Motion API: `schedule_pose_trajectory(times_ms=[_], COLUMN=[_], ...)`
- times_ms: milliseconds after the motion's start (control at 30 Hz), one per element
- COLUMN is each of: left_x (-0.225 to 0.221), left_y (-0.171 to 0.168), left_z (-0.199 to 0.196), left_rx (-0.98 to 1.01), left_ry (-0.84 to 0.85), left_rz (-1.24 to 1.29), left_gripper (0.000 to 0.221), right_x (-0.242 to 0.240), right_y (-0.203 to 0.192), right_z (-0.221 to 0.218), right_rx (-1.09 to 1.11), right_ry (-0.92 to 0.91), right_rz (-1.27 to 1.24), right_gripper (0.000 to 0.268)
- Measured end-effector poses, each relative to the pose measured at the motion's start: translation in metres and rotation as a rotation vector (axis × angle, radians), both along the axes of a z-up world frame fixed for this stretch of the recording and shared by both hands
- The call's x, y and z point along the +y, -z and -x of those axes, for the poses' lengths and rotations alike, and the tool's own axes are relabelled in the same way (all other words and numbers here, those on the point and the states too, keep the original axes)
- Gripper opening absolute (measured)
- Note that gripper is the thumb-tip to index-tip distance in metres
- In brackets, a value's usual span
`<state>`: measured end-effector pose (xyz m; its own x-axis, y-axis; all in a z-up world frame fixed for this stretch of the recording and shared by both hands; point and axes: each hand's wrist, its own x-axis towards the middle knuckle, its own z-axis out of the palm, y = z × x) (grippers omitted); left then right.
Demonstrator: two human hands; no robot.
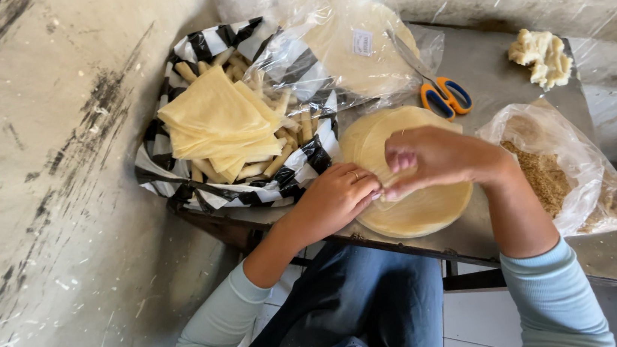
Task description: The person uses scissors to cut circular pieces of flatbread into smaller triangular sections, stacking the finished pieces into a basket.
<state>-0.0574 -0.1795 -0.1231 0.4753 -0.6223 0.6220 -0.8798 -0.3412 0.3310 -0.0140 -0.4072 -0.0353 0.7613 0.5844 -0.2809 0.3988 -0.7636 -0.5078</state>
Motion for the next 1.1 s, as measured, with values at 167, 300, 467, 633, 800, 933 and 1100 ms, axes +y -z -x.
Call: schedule_pose_trajectory(times_ms=[167,300,467,633,800,933,1100], left_x=[0.001,0.004,0.002,0.000,-0.002,-0.004,-0.017], left_y=[-0.001,-0.006,-0.010,-0.010,-0.010,-0.003,0.008], left_z=[0.001,0.005,0.005,0.004,0.006,0.001,-0.020], left_rx=[0.175,0.258,0.189,0.135,0.186,0.122,0.072], left_ry=[-0.012,0.046,0.054,0.041,-0.022,0.005,-0.138], left_rz=[0.022,0.064,0.037,0.037,0.049,0.092,0.169], left_gripper=[0.010,0.018,0.021,0.014,0.014,0.034,0.039], right_x=[0.012,0.008,0.004,0.003,0.007,0.003,-0.008], right_y=[0.002,-0.003,0.001,0.009,0.007,0.004,0.003], right_z=[0.013,0.013,0.009,0.010,0.012,0.011,0.003], right_rx=[-0.151,-0.115,-0.107,-0.181,-0.207,-0.170,-0.282], right_ry=[-0.216,-0.163,-0.268,-0.346,-0.340,-0.259,-0.152], right_rz=[0.016,0.083,-0.049,-0.105,-0.091,-0.101,-0.158], right_gripper=[0.056,0.053,0.044,0.048,0.034,0.024,0.020])
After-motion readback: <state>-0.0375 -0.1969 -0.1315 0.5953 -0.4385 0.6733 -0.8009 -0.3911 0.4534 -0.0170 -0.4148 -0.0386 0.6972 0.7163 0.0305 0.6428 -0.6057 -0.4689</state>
